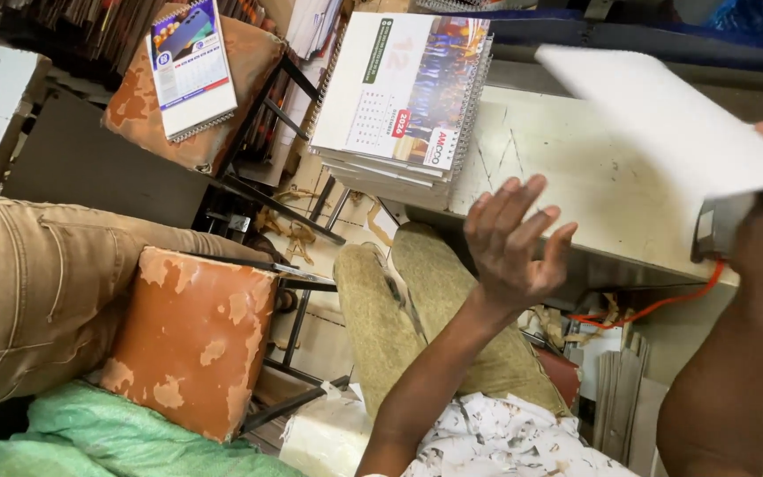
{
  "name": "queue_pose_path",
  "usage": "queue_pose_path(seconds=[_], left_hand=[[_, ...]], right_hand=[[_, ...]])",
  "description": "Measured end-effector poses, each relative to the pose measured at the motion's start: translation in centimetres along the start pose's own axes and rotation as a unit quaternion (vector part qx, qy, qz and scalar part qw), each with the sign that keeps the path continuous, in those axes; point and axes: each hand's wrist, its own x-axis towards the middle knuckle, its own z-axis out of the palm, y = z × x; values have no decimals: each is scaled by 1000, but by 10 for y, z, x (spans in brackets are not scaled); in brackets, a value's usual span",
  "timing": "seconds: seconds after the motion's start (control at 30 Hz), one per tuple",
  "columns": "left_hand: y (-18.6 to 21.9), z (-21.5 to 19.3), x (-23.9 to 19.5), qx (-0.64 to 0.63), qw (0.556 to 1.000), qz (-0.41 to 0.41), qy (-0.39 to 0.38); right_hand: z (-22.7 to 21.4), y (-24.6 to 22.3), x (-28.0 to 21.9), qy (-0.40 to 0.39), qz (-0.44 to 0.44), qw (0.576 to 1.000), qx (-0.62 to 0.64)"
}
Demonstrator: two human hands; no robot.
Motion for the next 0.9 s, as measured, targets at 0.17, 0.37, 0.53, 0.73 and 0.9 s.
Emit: queue_pose_path(seconds=[0.17,0.37,0.53,0.73,0.9], left_hand=[[38,-67,84,-49,968,-169,-178],[59,-104,80,-31,960,-144,-240],[67,-118,81,-29,972,-129,-192],[62,-122,81,-39,972,-139,-183],[57,-120,77,-11,974,-131,-186]], right_hand=[[5,3,-44,65,193,927,314],[59,-45,-71,36,256,791,554],[83,-62,-76,43,346,697,627],[86,-60,-82,67,344,683,641],[90,-64,-82,54,333,691,639]])
